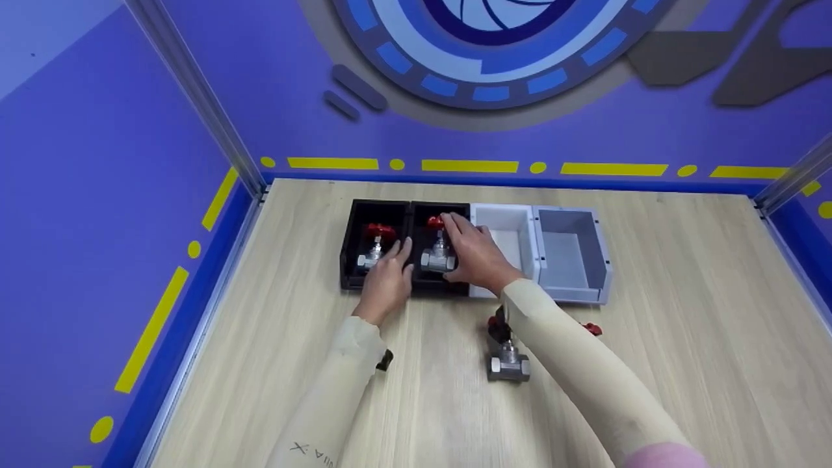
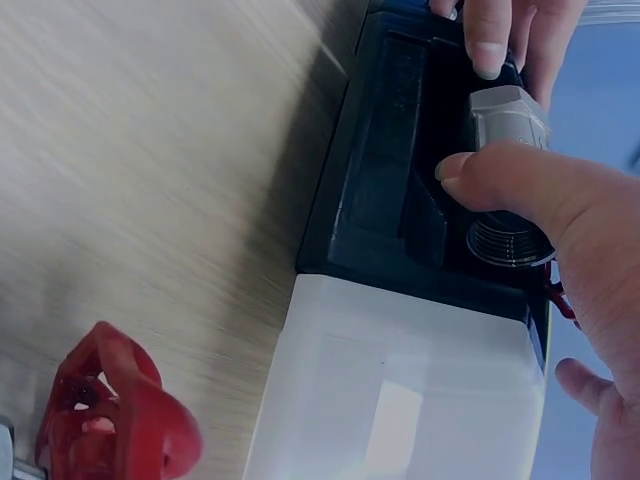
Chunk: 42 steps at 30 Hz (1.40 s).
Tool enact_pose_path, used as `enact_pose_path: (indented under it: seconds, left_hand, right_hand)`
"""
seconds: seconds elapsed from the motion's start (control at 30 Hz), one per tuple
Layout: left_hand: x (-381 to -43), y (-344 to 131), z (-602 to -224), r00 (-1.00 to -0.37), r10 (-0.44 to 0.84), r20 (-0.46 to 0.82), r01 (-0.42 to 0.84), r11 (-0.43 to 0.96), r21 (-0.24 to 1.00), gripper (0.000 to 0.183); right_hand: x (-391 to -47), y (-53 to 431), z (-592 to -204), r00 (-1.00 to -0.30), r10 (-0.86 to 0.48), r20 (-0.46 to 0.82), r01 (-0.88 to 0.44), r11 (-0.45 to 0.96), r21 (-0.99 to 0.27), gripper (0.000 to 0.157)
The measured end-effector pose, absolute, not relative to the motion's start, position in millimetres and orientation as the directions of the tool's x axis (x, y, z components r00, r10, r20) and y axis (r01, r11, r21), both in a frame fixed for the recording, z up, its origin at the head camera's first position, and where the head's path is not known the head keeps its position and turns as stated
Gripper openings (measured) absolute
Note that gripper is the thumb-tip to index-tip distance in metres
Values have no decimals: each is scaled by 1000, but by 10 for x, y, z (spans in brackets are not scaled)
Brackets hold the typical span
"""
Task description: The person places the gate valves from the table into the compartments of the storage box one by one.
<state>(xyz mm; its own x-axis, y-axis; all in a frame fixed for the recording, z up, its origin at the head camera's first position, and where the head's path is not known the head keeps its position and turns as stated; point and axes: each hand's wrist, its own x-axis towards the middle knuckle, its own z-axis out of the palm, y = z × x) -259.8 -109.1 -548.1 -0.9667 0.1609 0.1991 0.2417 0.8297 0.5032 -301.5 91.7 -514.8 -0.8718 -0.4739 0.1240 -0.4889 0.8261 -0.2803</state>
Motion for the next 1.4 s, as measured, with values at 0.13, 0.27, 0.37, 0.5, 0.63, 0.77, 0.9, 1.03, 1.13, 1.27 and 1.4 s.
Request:
enact_pose_path:
  seconds: [0.13,0.27,0.37,0.5,0.63,0.77,0.9,1.03,1.13,1.27,1.4]
  left_hand:
    - [-2600,-1093,-5482,-966,163,199,243,828,505,54]
    - [-2601,-1097,-5480,-965,167,203,249,827,504,54]
    - [-2601,-1099,-5477,-964,169,206,252,829,499,53]
    - [-2597,-1100,-5470,-966,162,201,244,830,502,54]
    - [-2596,-1098,-5463,-968,156,195,236,828,509,54]
    - [-2598,-1099,-5468,-968,158,198,238,828,507,54]
    - [-2600,-1102,-5474,-968,160,196,239,830,505,55]
    - [-2599,-1103,-5472,-967,161,199,241,831,502,55]
    - [-2598,-1104,-5469,-967,161,197,240,832,500,54]
    - [-2597,-1102,-5472,-968,160,192,236,834,499,54]
    - [-2595,-1096,-5480,-969,157,193,235,832,502,54]
  right_hand:
    - [-3024,904,-5168,-881,-462,106,-472,836,-279,115]
    - [-3029,897,-5186,-880,-462,111,-475,842,-256,115]
    - [-3034,890,-5193,-875,-468,122,-483,843,-236,116]
    - [-3041,878,-5196,-871,-473,130,-491,839,-236,115]
    - [-3050,864,-5203,-866,-482,133,-500,833,-237,116]
    - [-3063,851,-5210,-863,-488,127,-505,835,-220,116]
    - [-3075,843,-5214,-866,-487,110,-499,838,-218,116]
    - [-3087,838,-5209,-869,-486,93,-494,843,-211,115]
    - [-3096,837,-5201,-869,-489,77,-494,846,-200,115]
    - [-3112,847,-5191,-862,-503,58,-504,841,-195,115]
    - [-3129,856,-5186,-852,-522,51,-521,833,-186,116]
